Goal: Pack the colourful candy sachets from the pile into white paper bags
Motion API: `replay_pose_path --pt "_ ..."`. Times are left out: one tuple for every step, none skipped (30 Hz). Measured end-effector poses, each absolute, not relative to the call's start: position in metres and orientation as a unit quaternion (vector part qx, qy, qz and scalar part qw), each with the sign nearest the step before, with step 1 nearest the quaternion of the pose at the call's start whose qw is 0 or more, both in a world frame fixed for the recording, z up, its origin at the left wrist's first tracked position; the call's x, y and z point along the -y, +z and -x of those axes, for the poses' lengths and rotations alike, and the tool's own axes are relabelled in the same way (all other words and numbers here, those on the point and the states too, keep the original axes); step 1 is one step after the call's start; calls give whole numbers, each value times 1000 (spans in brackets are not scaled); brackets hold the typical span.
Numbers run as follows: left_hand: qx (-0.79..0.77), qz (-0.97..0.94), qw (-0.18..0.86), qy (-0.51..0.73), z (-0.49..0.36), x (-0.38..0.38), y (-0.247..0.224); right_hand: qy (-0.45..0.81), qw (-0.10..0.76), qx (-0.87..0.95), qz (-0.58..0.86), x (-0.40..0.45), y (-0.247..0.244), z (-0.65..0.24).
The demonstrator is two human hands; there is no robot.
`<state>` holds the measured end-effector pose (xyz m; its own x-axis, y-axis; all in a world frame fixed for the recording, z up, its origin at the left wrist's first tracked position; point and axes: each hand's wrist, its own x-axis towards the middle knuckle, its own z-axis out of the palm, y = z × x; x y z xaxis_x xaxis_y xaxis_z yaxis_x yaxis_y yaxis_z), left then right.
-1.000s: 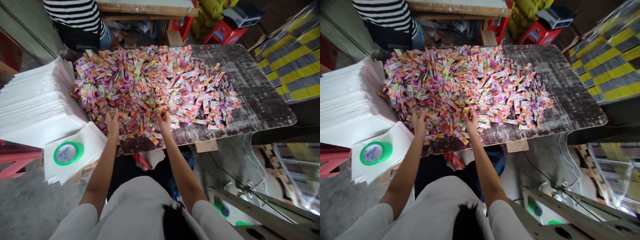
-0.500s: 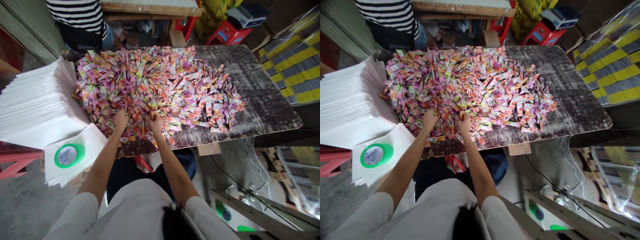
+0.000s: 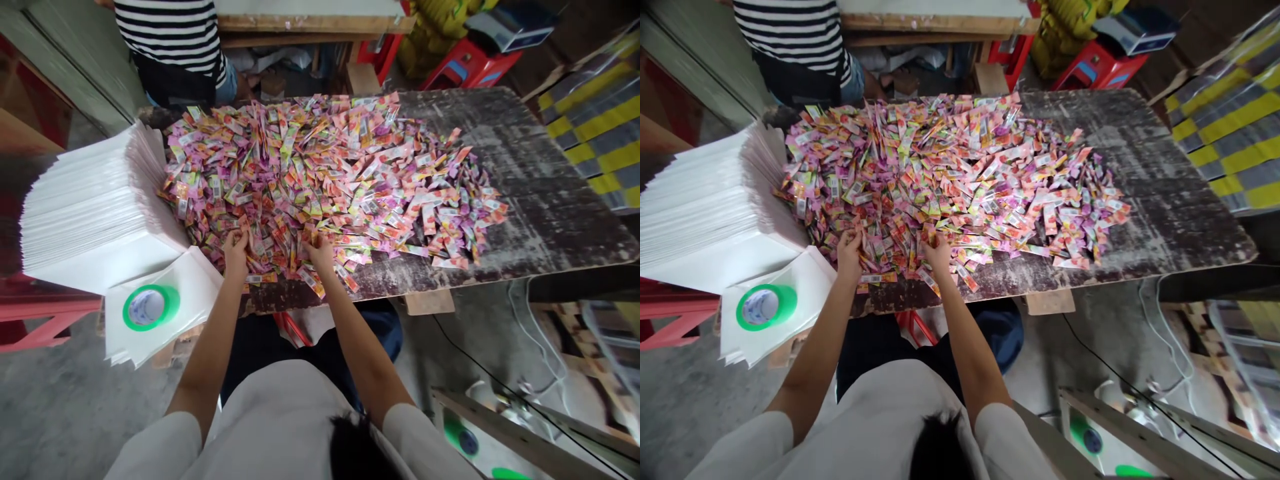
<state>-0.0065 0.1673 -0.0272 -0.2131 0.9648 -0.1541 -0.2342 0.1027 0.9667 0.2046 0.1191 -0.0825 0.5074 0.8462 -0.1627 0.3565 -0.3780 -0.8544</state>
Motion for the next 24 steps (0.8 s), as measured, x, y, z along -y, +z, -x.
replay_pose_path --pt "-531 -329 526 577 9 -164 -29 309 410 392 763 -117 -84 -206" --pt "-538 -315 523 581 12 -162 -30 305 415 393 762 -115 -85 -207" --pt "-547 -307 515 584 16 -163 -32 297 409 391 769 -114 -86 -207" --pt "-558 -305 499 589 19 -165 -33 287 394 389 782 -114 -86 -206" --pt "-573 -313 473 592 23 -169 -33 277 372 386 798 -114 -86 -204" --pt "-590 -331 441 590 26 -175 -33 269 351 383 811 -116 -85 -202" --pt "-608 -362 406 578 30 -181 -31 268 338 380 818 -117 -84 -200" --pt "-627 -403 367 556 34 -187 -27 274 340 378 816 -119 -83 -199" --pt "-647 -450 325 523 37 -193 -22 289 359 377 804 -119 -81 -199" --pt "-665 -497 284 481 40 -199 -16 309 394 372 781 -119 -80 -201" --pt "-679 -541 246 431 43 -204 -9 330 439 364 752 -117 -78 -204" --pt "-692 -578 213 377 44 -209 -3 350 486 349 721 -115 -77 -208" --pt "-703 -606 188 321 44 -214 2 365 527 331 693 -113 -75 -213" --pt "-710 -629 171 267 42 -218 5 376 561 309 670 -111 -73 -218" --pt "-713 -647 164 215 38 -222 5 384 588 285 652 -109 -71 -221" --pt "-714 -660 163 168 33 -225 3 396 608 264 636 -107 -69 -224" --pt "-713 -669 164 128 26 -228 -1 413 618 247 621 -105 -67 -225" --pt "-713 -675 165 96 19 -230 -6 436 620 235 609 -103 -66 -225" --pt "-712 -678 167 75 12 -231 -12 458 611 231 603 -100 -65 -223" --pt "-712 -679 167 65 7 -231 -18 477 591 239 605 -97 -65 -220" --pt "-713 -678 166 66 2 -231 -23 488 565 257 613 -93 -65 -215" --pt "-713 -677 164 77 -1 -231 -27 489 540 283 624 -89 -66 -211" --pt "-712 -677 161 95 -2 -230 -29 477 519 312 637 -87 -67 -206" --pt "-711 -676 157 117 -2 -229 -31 453 496 347 654 -86 -68 -202"
